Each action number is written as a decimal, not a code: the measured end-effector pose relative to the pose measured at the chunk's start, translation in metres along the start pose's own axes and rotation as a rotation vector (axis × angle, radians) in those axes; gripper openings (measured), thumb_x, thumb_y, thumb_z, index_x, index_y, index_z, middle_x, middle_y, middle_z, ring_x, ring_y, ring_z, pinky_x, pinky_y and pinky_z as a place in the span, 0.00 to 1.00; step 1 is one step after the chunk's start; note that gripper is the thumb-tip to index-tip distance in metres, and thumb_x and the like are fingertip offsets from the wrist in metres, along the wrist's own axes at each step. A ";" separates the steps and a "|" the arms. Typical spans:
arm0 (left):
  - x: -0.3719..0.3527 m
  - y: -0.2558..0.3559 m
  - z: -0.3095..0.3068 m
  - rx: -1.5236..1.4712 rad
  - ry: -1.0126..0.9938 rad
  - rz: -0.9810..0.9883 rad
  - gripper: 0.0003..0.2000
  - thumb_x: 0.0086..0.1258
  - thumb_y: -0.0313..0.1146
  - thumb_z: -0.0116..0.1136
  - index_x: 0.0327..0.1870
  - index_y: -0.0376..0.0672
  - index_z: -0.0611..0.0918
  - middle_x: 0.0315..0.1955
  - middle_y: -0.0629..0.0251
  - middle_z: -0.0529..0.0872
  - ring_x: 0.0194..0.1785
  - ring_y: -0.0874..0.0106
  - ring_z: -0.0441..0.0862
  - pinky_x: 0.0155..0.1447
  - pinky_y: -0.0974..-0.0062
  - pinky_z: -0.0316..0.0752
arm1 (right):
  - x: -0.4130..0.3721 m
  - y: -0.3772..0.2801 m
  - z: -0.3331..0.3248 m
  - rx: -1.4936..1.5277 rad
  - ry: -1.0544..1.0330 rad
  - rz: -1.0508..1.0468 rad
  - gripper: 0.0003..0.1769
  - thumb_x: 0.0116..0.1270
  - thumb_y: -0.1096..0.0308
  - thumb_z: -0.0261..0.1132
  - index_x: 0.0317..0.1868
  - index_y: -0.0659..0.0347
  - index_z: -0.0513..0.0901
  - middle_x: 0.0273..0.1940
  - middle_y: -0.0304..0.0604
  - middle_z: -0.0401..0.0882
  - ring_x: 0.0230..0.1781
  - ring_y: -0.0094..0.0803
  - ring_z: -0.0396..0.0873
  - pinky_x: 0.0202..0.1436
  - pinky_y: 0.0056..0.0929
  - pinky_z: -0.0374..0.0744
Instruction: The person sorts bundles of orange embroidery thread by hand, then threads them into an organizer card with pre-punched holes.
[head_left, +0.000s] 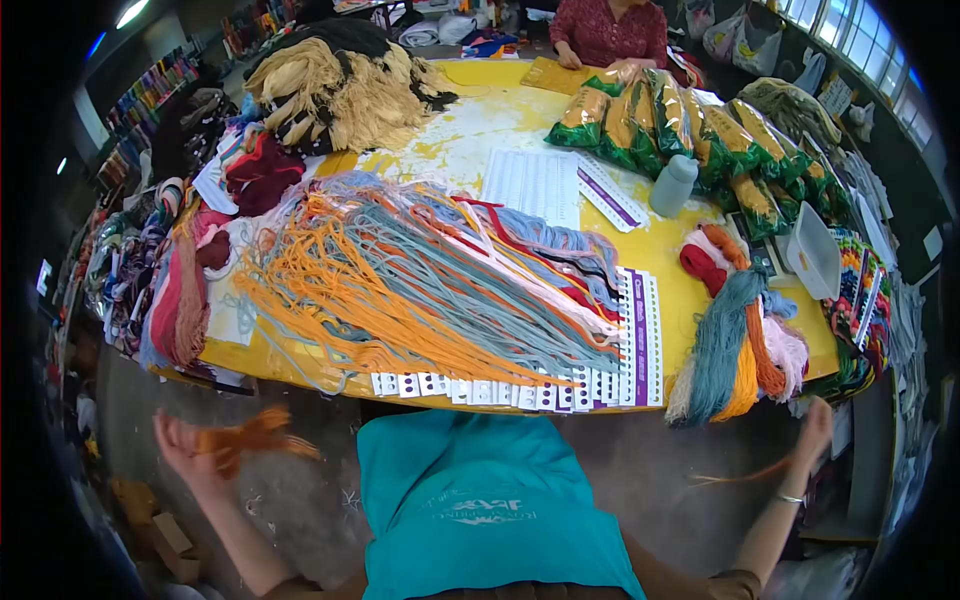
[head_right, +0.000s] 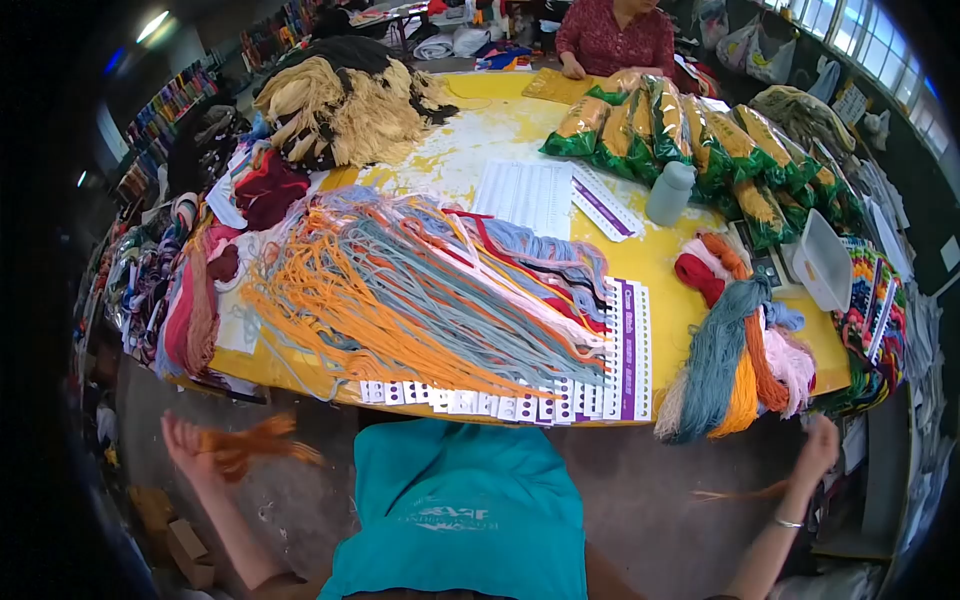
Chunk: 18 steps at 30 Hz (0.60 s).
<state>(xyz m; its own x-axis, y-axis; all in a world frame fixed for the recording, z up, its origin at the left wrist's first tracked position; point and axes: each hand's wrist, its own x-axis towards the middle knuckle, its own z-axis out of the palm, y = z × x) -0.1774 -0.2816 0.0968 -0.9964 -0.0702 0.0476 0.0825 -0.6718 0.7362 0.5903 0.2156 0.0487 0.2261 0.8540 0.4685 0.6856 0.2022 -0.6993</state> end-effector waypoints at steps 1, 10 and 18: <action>-0.009 -0.013 -0.003 -0.104 -0.152 -0.147 0.21 0.79 0.35 0.46 0.68 0.38 0.64 0.17 0.76 0.59 0.14 0.85 0.49 0.17 0.84 0.47 | -0.020 -0.022 0.026 0.021 -0.126 -0.043 0.09 0.72 0.70 0.58 0.41 0.65 0.82 0.33 0.38 0.80 0.39 0.23 0.76 0.48 0.26 0.74; -0.199 -0.168 0.082 -1.000 -1.356 -1.224 0.34 0.74 0.38 0.56 0.77 0.60 0.54 0.22 0.69 0.73 0.16 0.81 0.70 0.18 0.81 0.65 | -0.194 -0.194 0.165 0.714 -1.133 -0.007 0.19 0.70 0.75 0.59 0.60 0.65 0.67 0.35 0.40 0.83 0.35 0.22 0.79 0.43 0.21 0.76; -0.280 -0.173 0.185 0.547 -1.662 -0.757 0.12 0.70 0.34 0.62 0.49 0.40 0.79 0.39 0.66 0.78 0.32 0.81 0.77 0.32 0.83 0.73 | -0.184 -0.255 0.144 0.779 -1.464 0.002 0.33 0.70 0.74 0.61 0.72 0.61 0.57 0.35 0.39 0.84 0.35 0.21 0.78 0.42 0.21 0.76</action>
<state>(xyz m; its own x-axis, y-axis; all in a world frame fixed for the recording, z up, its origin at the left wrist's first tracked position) 0.0833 -0.0096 0.0812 0.1477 0.9860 -0.0775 -0.0001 0.0784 0.9969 0.2744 0.0757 0.0628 -0.8829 0.4609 -0.0892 0.0960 -0.0088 -0.9953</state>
